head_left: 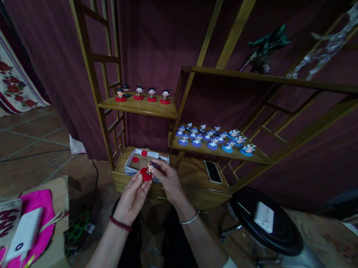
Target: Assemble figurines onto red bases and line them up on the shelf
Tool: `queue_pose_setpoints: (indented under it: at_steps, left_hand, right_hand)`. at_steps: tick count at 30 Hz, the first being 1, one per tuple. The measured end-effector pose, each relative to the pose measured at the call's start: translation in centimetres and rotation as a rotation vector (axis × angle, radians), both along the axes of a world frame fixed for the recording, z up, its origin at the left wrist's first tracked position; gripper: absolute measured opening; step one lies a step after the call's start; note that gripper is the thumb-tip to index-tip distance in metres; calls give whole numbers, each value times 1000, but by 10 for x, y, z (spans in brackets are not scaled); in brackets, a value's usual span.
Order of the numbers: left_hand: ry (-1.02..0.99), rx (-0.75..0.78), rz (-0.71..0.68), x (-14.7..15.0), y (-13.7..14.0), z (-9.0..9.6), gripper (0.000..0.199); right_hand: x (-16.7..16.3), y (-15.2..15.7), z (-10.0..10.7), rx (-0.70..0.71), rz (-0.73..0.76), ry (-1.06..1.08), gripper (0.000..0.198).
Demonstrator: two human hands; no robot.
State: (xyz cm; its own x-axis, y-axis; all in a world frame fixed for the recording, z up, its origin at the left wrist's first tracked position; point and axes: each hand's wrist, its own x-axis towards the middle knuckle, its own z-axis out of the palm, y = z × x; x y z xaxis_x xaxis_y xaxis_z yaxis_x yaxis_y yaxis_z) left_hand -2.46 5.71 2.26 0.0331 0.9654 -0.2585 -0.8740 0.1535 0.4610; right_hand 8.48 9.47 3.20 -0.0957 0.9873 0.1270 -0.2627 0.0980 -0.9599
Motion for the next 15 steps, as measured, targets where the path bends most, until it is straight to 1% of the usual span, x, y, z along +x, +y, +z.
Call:
queue_pose_setpoints:
  at_steps: [9, 15]
  left_hand:
    - [-14, -14, 6, 2, -2, 3, 14]
    - [-29, -10, -1, 2, -1, 0, 14]
  right_hand:
    - [-1, 0, -1, 28, -9, -36, 30]
    - [1, 0, -2, 45, -4, -75, 30]
